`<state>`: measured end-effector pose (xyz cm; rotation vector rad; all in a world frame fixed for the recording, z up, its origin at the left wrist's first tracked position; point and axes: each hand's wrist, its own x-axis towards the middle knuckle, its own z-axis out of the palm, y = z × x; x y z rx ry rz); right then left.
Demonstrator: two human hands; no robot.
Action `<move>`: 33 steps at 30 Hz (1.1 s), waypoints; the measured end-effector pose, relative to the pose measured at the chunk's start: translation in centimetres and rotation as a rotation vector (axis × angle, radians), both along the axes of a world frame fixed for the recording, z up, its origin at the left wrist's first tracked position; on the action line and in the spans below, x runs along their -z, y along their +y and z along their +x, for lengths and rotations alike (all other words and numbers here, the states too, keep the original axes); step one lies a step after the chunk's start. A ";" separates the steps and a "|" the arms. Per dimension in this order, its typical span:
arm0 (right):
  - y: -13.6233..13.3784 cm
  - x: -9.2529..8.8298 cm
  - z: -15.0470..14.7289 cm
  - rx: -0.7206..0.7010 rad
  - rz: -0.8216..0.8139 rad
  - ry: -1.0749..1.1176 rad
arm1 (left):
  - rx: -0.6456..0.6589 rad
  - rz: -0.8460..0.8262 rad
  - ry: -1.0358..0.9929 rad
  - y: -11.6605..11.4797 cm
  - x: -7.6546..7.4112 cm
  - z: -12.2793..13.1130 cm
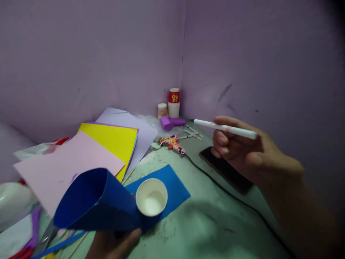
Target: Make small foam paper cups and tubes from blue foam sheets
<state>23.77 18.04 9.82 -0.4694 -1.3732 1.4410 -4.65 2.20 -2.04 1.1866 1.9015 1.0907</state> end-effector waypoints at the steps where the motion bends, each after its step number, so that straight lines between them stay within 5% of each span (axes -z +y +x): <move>1: -1.2 0.7 -0.4 -0.004 -0.017 0.032 | 0.015 -0.020 -0.049 -0.1 0.3 -0.1; 7: -4.0 4.8 -4.1 -0.075 -0.151 0.145 | 0.040 -0.079 0.030 0.1 0.6 -0.8; 18: -3.3 8.2 -5.5 0.025 -0.275 0.163 | -0.036 -0.025 0.235 0.8 -1.1 0.2; 33: -6.2 7.8 -6.8 0.059 0.041 0.093 | -0.019 0.009 0.171 1.1 -1.7 0.7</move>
